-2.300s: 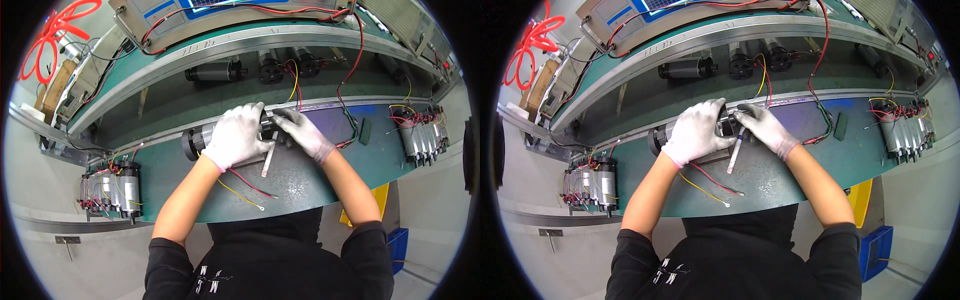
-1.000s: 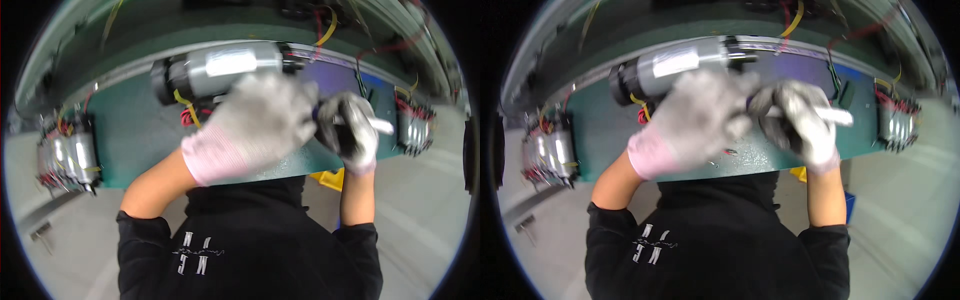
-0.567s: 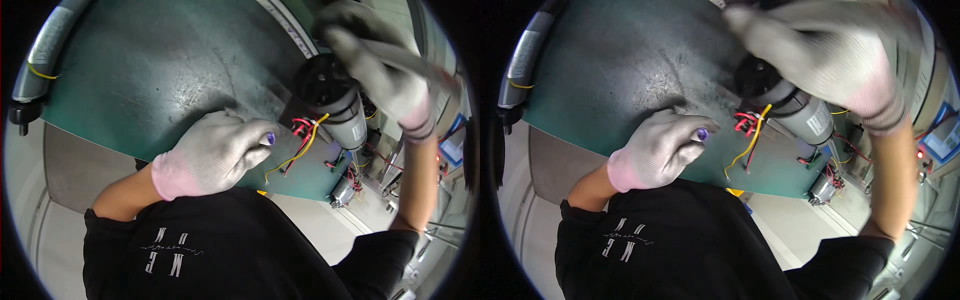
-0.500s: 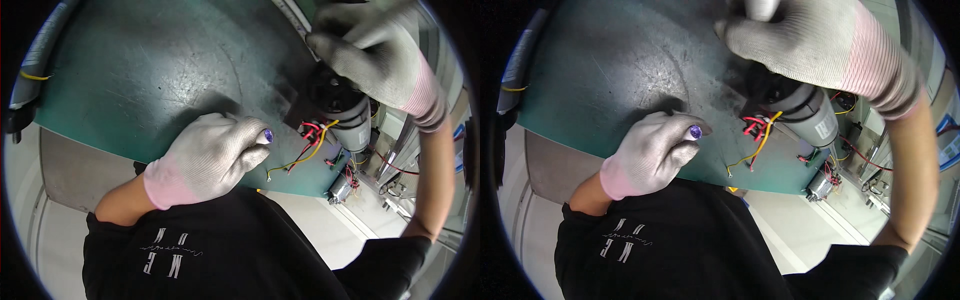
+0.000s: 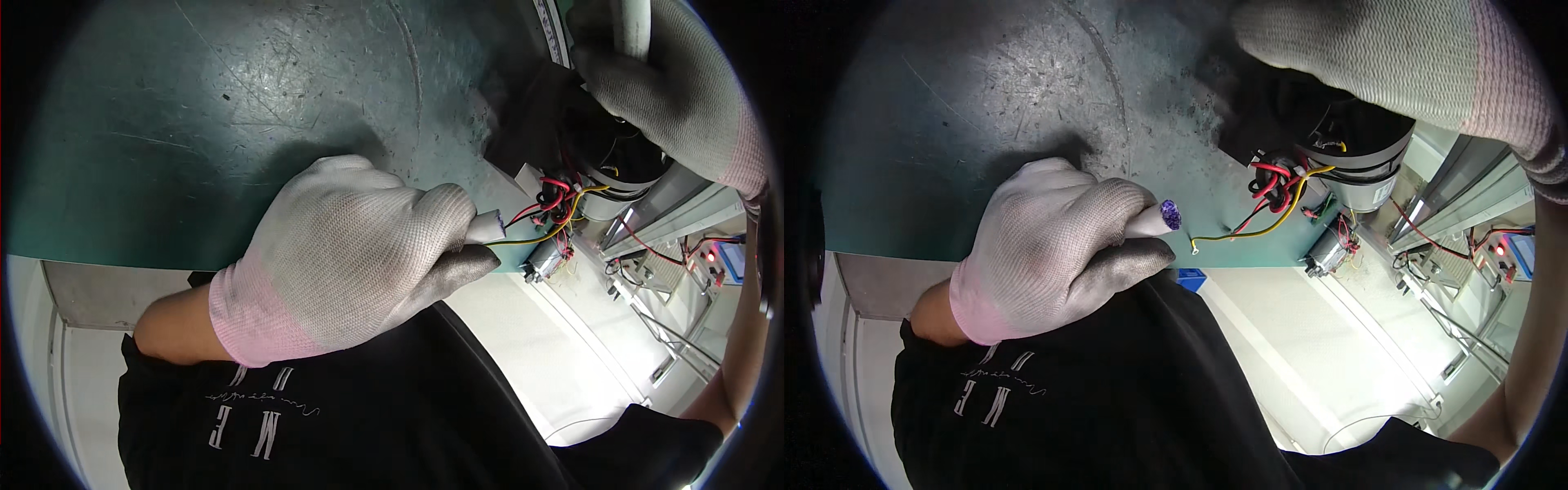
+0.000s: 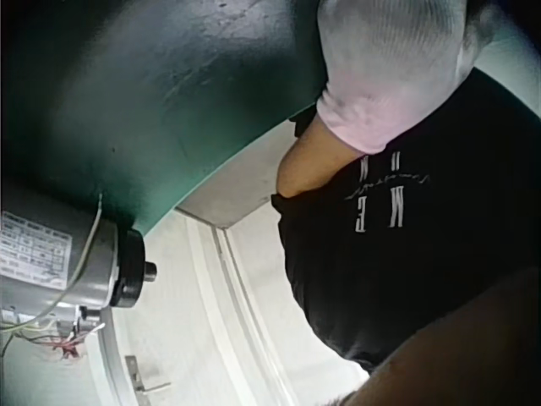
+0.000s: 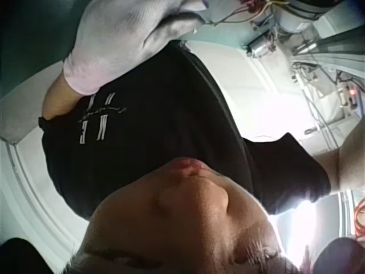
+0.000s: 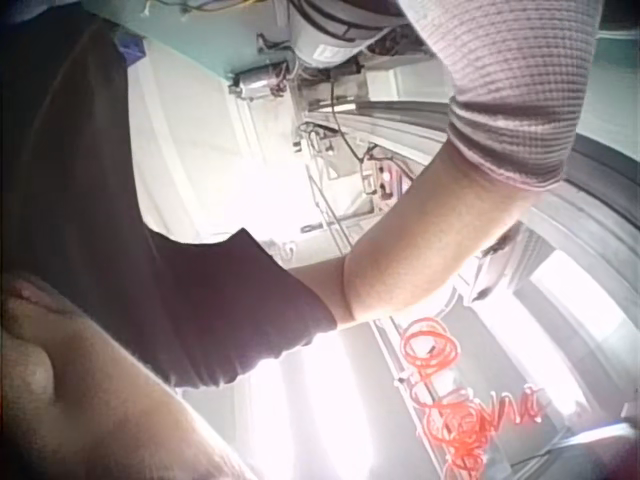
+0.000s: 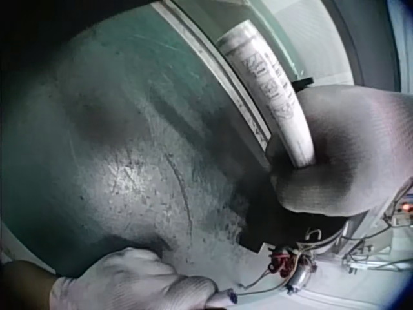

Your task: Test electric motors by connecting them to a testing station using alligator clips and marking them with a pen.

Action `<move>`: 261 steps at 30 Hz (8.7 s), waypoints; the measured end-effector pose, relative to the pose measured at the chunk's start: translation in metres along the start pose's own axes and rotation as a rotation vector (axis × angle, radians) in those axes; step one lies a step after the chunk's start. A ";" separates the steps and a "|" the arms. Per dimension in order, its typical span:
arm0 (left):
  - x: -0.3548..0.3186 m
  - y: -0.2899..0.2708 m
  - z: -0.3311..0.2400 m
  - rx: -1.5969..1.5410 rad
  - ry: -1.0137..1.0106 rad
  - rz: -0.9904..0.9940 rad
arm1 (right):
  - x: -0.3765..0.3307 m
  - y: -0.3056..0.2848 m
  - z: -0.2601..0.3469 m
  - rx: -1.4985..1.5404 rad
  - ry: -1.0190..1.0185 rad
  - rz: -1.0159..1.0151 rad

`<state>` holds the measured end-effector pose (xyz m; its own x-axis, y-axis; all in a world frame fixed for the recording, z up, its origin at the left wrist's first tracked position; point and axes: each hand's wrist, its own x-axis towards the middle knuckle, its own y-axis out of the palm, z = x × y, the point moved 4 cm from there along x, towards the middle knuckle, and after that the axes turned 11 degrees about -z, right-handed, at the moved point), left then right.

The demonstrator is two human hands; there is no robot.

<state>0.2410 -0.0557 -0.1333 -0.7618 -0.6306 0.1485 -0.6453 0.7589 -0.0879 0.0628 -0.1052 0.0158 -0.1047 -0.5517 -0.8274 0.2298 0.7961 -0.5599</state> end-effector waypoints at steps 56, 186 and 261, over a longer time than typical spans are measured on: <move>0.160 0.239 -0.159 1.118 0.910 0.295 | -0.120 0.358 -0.224 1.244 -0.158 -1.750; 0.060 0.188 -0.167 -0.181 -0.107 0.110 | -0.247 0.251 -0.207 0.930 -0.182 -1.580; 0.200 0.228 -0.143 1.226 0.988 0.344 | -0.252 0.164 -0.312 -0.020 -0.107 -2.086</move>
<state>-0.0499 0.0142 0.0172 -0.8531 0.2484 0.4588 -0.4847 -0.0521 -0.8731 -0.1750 0.2418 0.1187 -0.0905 -0.4314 0.8976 -0.1380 -0.8872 -0.4403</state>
